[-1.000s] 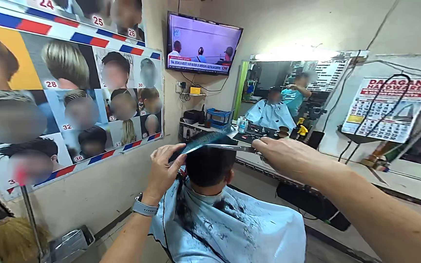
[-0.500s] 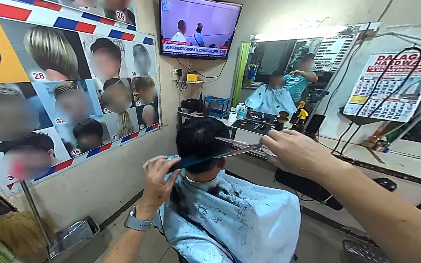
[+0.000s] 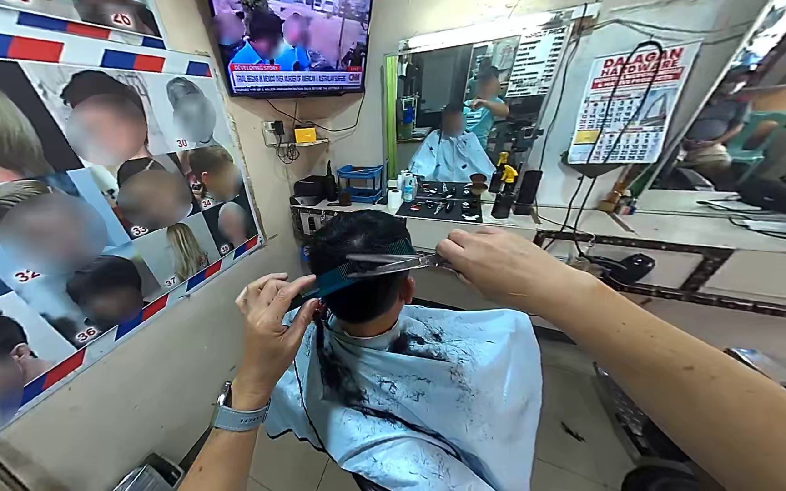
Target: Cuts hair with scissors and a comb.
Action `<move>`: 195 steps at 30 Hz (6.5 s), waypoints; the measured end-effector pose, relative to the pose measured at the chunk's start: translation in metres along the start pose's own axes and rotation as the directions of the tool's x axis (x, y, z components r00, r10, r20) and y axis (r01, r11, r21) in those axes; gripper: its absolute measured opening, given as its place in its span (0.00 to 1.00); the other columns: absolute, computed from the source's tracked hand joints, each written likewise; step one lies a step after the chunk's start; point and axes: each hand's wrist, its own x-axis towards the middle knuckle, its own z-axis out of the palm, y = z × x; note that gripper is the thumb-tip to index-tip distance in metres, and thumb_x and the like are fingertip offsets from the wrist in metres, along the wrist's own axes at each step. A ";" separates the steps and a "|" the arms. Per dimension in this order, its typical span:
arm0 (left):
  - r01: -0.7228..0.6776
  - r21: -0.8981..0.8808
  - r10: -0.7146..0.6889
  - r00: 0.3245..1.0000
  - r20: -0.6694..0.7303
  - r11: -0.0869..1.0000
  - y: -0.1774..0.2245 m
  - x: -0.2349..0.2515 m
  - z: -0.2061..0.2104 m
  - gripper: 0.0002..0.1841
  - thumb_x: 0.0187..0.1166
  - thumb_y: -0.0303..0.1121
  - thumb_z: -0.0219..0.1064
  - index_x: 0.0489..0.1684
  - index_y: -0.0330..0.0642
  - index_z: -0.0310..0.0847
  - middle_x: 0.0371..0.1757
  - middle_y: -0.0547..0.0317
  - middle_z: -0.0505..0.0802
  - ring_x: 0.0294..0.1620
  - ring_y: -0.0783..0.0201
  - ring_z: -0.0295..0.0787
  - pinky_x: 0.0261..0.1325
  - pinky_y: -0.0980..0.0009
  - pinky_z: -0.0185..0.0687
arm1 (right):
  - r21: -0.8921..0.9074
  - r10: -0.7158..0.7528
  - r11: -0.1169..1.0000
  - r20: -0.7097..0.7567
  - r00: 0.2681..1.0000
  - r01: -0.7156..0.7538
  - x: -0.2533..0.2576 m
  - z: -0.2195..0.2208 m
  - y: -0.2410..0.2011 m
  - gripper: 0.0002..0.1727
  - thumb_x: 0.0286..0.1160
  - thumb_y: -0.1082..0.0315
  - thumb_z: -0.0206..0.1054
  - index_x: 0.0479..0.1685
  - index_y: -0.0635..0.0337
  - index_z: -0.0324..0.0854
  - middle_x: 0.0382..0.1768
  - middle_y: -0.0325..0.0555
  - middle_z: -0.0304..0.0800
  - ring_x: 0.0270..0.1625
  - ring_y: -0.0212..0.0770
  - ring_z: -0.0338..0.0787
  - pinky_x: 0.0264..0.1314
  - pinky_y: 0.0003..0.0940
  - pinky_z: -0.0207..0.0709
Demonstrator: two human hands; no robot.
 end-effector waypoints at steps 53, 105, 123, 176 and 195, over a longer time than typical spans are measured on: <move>-0.162 -0.112 0.174 0.980 0.100 0.980 -0.042 0.015 -0.004 0.16 0.83 0.45 0.66 0.64 0.55 0.90 0.49 0.62 0.93 0.71 0.53 0.79 0.77 0.41 0.59 | -0.072 0.174 0.984 0.184 0.968 -0.163 -0.002 -0.049 -0.013 0.18 0.63 0.74 0.79 0.53 0.61 0.82 0.45 0.53 0.87 0.42 0.56 0.92 0.42 0.55 0.86; -0.341 -0.517 0.509 0.831 0.225 0.785 -0.149 -0.010 0.044 0.13 0.84 0.45 0.68 0.59 0.59 0.92 0.48 0.60 0.92 0.69 0.53 0.80 0.77 0.43 0.61 | -0.253 0.748 0.649 0.036 0.663 -0.718 -0.039 -0.051 -0.184 0.11 0.72 0.78 0.70 0.52 0.62 0.82 0.44 0.57 0.88 0.36 0.60 0.91 0.32 0.59 0.83; -0.478 -0.551 0.642 0.753 0.144 0.684 -0.144 0.070 0.024 0.16 0.84 0.42 0.67 0.65 0.49 0.89 0.55 0.49 0.91 0.72 0.43 0.78 0.78 0.38 0.62 | -0.251 0.779 0.626 0.174 0.602 -0.738 0.021 -0.057 -0.207 0.08 0.79 0.78 0.62 0.53 0.64 0.77 0.46 0.59 0.85 0.39 0.60 0.91 0.37 0.56 0.84; -0.146 -0.766 0.558 0.770 0.309 0.626 -0.145 0.176 0.089 0.15 0.85 0.45 0.64 0.60 0.54 0.92 0.57 0.64 0.93 0.69 0.60 0.82 0.75 0.46 0.71 | -0.231 0.746 0.466 0.622 0.239 -0.854 0.045 -0.183 -0.119 0.06 0.74 0.74 0.74 0.43 0.53 0.87 0.29 0.40 0.88 0.33 0.39 0.87 0.42 0.45 0.81; -0.138 -0.731 0.536 0.771 0.345 0.669 -0.115 0.202 0.072 0.16 0.86 0.44 0.64 0.66 0.56 0.88 0.61 0.64 0.92 0.72 0.61 0.80 0.79 0.44 0.65 | -0.268 0.651 0.675 0.655 0.383 -0.688 0.103 -0.145 -0.091 0.07 0.76 0.71 0.72 0.48 0.53 0.83 0.34 0.43 0.88 0.40 0.44 0.88 0.46 0.49 0.81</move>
